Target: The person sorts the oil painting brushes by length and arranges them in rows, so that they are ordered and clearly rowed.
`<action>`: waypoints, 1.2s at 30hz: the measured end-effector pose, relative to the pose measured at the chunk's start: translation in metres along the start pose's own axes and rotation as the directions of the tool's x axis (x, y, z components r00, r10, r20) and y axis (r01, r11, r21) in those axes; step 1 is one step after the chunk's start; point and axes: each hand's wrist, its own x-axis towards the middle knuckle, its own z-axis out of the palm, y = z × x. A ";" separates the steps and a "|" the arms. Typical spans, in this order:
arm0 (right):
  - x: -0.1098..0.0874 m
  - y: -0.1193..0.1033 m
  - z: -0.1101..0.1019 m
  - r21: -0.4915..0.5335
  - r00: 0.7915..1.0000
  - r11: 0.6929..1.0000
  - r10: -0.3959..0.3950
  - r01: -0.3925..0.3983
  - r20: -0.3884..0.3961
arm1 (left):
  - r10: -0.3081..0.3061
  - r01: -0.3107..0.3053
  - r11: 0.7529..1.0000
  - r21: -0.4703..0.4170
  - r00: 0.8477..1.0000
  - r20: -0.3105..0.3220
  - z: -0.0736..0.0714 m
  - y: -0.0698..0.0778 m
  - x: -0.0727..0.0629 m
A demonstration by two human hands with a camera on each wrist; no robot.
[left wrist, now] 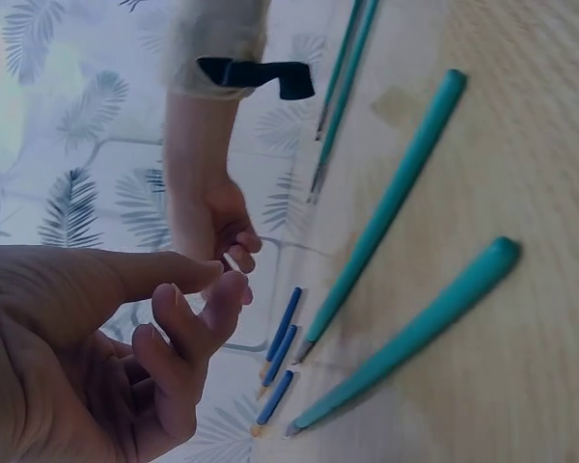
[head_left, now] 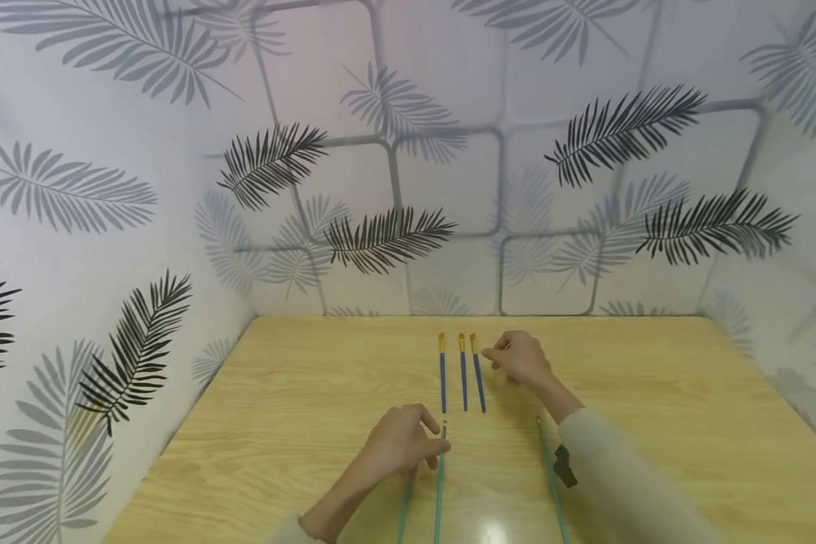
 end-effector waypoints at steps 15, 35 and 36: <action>-0.028 0.010 -0.033 0.187 0.986 0.982 -0.019 -0.013 0.164 | 0.037 -0.042 0.994 -0.103 0.998 -0.050 -0.019 0.009 0.008; -0.060 0.032 -0.050 0.250 0.987 0.968 -0.008 -0.033 0.162 | 0.076 -0.087 0.982 -0.167 0.995 -0.071 -0.013 0.016 0.015; -0.061 0.032 -0.051 0.256 0.986 0.966 -0.011 -0.033 0.167 | 0.079 -0.090 0.981 -0.170 0.994 -0.071 -0.012 0.016 0.015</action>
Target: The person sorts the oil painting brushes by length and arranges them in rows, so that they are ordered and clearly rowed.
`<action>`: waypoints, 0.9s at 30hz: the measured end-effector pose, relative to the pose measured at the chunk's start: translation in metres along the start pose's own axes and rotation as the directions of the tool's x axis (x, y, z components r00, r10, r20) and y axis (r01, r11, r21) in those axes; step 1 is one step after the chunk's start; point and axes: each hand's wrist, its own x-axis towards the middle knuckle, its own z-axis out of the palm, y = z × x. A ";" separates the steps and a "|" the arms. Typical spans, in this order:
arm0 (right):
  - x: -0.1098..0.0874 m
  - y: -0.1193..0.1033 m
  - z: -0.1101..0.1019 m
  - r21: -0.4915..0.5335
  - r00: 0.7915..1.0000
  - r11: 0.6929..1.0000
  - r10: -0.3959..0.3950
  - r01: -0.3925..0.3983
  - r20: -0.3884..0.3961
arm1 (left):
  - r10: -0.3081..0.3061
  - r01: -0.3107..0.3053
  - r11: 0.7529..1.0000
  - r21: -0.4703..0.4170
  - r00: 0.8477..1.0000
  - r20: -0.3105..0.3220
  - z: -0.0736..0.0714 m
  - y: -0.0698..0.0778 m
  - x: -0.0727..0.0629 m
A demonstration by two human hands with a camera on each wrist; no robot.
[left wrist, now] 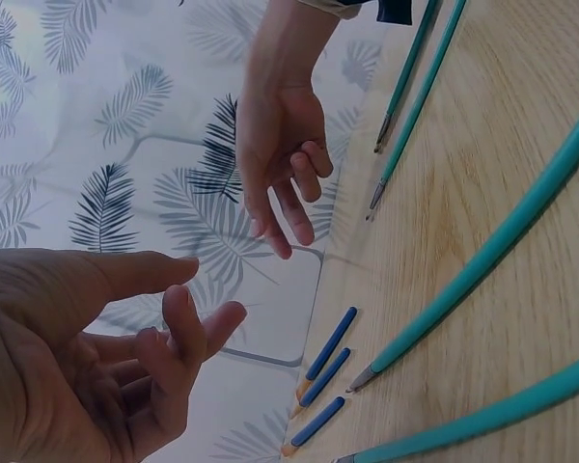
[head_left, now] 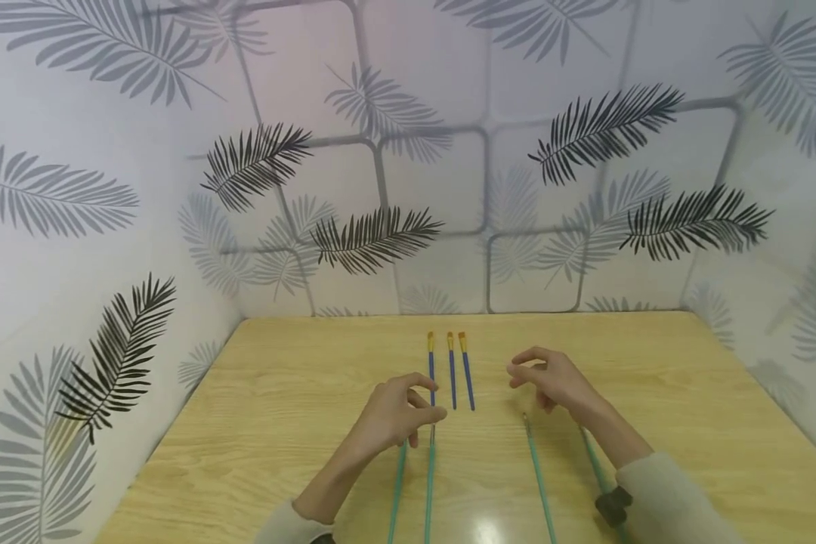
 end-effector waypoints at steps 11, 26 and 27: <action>-0.013 0.002 -0.007 0.024 1.000 1.000 -0.003 0.003 0.022 | -0.016 0.016 0.999 -0.049 1.000 0.009 0.002 0.007 0.004; -0.037 0.020 -0.022 -0.029 0.999 0.999 0.025 -0.024 0.035 | -0.071 0.091 0.974 -0.206 0.992 0.101 0.016 0.005 0.016; -0.039 0.020 -0.024 -0.032 0.999 0.999 0.024 -0.023 0.038 | -0.074 0.097 0.971 -0.219 0.991 0.109 0.018 0.005 0.017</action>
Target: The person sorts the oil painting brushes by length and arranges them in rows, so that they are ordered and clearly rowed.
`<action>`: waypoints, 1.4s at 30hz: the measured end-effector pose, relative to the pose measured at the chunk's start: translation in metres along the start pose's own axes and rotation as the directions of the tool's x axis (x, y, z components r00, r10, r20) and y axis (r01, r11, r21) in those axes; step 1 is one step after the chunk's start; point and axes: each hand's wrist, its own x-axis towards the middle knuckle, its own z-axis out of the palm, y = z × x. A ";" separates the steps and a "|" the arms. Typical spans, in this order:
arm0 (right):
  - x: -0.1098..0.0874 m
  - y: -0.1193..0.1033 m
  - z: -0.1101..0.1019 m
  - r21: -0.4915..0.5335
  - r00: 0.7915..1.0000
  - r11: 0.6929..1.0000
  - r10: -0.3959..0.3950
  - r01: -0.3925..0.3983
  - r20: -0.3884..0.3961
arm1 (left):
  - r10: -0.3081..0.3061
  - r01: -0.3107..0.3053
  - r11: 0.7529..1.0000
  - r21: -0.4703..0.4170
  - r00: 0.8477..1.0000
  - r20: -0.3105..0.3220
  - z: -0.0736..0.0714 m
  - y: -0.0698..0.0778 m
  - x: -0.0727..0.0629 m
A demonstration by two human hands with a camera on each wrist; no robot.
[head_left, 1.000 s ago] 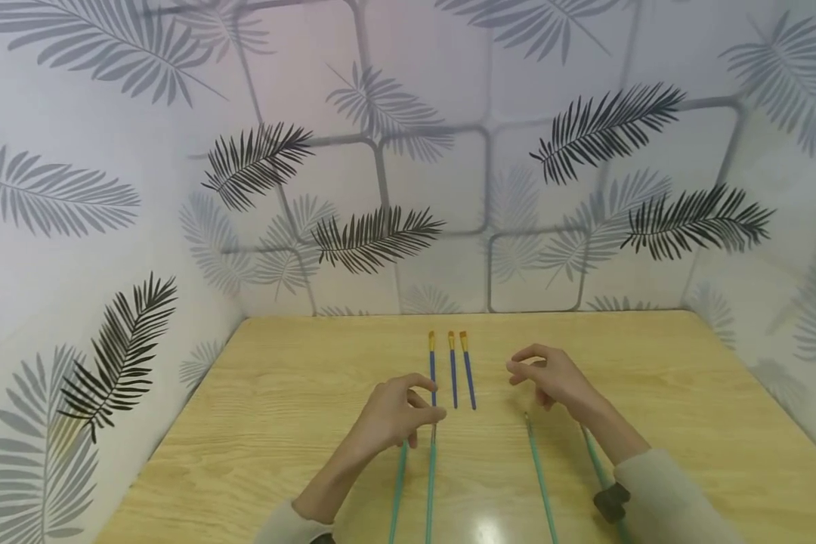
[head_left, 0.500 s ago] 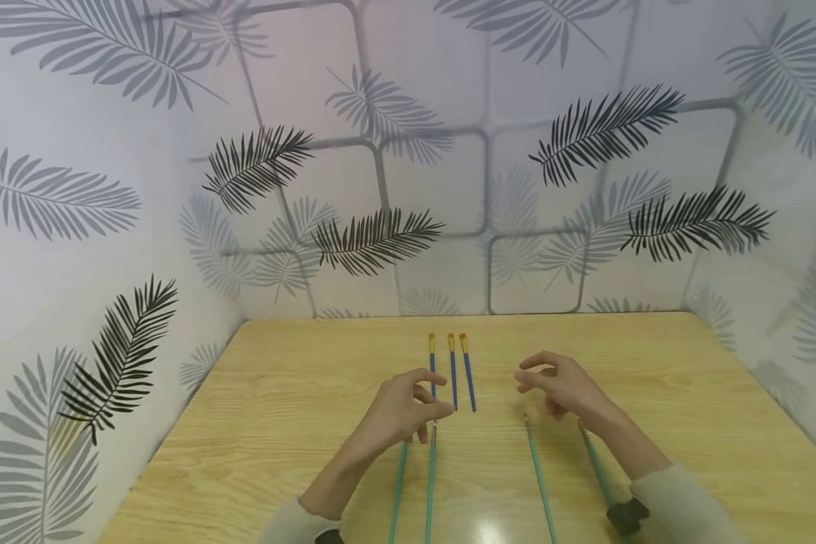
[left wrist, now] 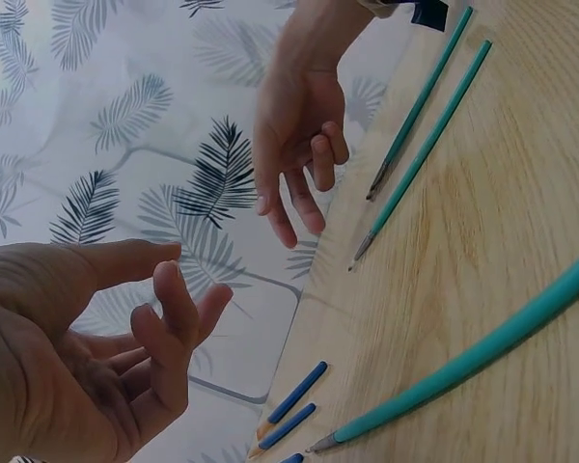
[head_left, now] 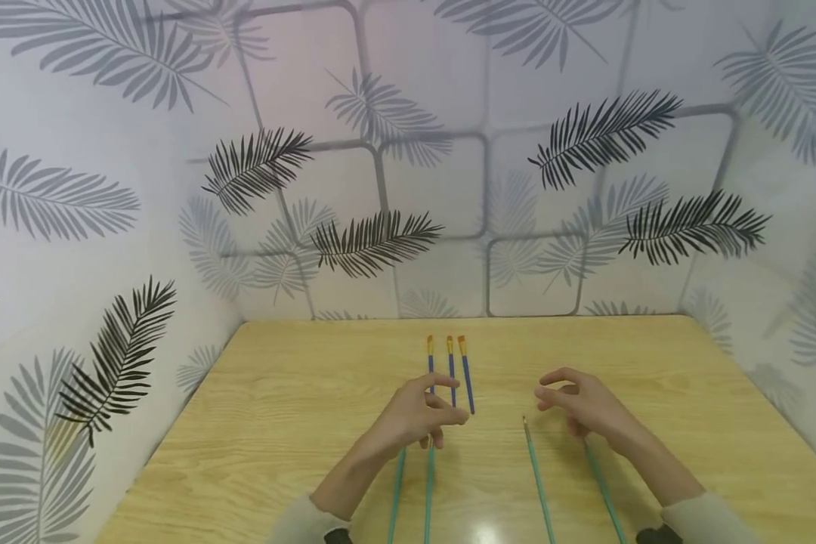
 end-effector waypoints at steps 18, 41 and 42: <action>-0.030 0.014 -0.021 0.008 1.000 1.000 0.013 -0.013 0.027 | -0.053 0.058 0.996 -0.066 0.995 0.088 0.028 0.003 0.009; -0.051 0.028 -0.038 -0.029 0.996 0.996 0.082 -0.081 0.043 | -0.142 0.143 0.990 -0.003 0.987 0.075 0.069 -0.005 0.011; -0.052 0.028 -0.039 -0.031 0.996 0.996 0.084 -0.082 0.042 | -0.143 0.143 0.990 -0.004 0.987 0.076 0.070 -0.005 0.011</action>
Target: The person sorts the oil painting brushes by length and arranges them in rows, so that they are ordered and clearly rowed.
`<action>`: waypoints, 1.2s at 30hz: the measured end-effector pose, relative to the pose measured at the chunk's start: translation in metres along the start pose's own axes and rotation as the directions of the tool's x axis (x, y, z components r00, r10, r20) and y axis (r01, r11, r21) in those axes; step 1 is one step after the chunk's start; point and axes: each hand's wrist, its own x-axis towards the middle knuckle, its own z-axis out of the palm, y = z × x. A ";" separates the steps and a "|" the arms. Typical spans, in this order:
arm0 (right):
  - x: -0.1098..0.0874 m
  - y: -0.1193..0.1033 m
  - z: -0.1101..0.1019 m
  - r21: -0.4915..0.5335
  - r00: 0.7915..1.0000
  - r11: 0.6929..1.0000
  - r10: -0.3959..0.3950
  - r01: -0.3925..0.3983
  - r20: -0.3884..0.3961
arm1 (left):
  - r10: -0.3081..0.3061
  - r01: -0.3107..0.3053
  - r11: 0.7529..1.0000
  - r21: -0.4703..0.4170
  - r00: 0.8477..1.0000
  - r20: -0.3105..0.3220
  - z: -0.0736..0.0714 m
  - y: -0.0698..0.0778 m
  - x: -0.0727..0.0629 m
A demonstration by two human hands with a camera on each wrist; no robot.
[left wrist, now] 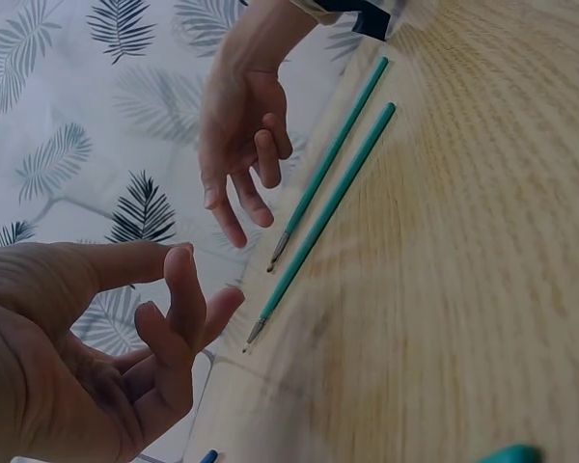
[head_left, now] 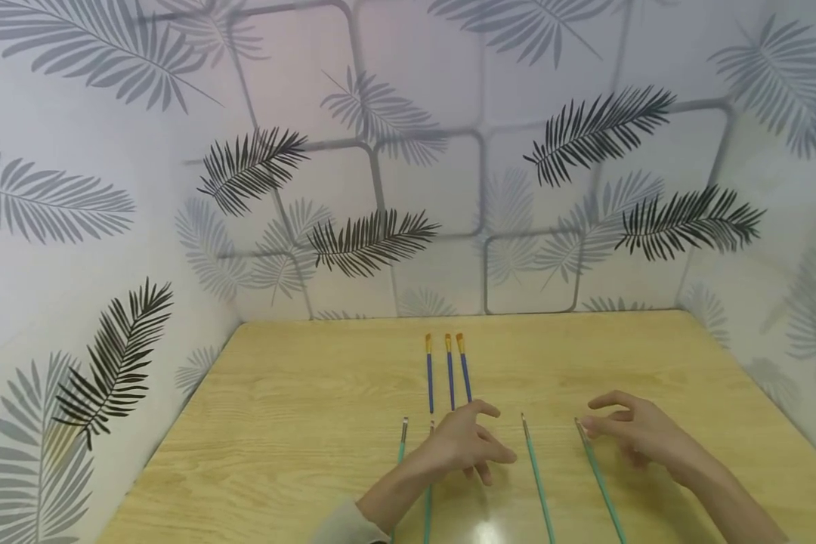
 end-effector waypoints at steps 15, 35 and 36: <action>-0.012 0.008 -0.006 -0.019 0.998 1.000 0.006 -0.005 0.070 | -0.038 0.036 0.999 0.016 0.996 0.086 0.020 -0.007 0.001; -0.020 0.009 -0.003 -0.037 0.989 0.999 0.027 -0.022 0.142 | -0.080 0.073 0.992 0.099 0.994 0.074 0.039 -0.005 0.013; -0.020 0.008 -0.002 -0.046 0.990 0.999 0.032 -0.026 0.138 | -0.079 0.072 0.992 0.101 0.994 0.070 0.040 -0.005 0.014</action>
